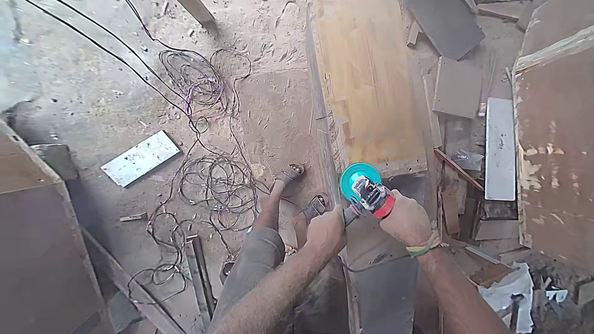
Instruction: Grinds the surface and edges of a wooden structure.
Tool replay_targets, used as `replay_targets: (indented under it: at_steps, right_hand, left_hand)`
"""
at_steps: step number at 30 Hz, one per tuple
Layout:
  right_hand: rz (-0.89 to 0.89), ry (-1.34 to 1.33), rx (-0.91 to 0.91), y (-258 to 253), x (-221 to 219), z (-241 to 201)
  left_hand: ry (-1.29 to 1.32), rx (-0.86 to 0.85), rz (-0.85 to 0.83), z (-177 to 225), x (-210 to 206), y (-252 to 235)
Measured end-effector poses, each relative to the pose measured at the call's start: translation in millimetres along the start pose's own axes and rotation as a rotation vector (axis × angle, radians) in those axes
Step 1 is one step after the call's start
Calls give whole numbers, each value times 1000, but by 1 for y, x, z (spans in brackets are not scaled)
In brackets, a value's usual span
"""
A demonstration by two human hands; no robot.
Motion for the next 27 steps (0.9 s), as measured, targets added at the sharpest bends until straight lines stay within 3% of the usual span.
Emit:
replay_targets:
  at_steps: [3, 9, 17, 24, 27]
  right_hand:
    - [-6, -13, -49, 3, -3, 18]
    - [-49, -16, 37, -3, -3, -7]
    - [44, -64, -120, -7, 25, 59]
    - [-25, -75, 29, -4, 4, 2]
    - [-29, -77, 34, -5, 9, 2]
  left_hand:
    - [-6, -27, -27, 14, -7, -2]
    - [-24, 68, 15, -7, -2, 4]
    - [-51, -117, -4, 68, 17, -16]
    - [-65, 52, 65, 3, 13, 0]
    - [-62, 63, 60, 6, 17, -2]
Point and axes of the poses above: each hand's wrist, its own y-axis away from the middle knuckle, its own x-axis out of the back of the hand, z = x × y, the point moved 9 cm from there along -y, towards the middle knuckle, and after that the axes turned 6 degrees about x, right-handed, at the moved point
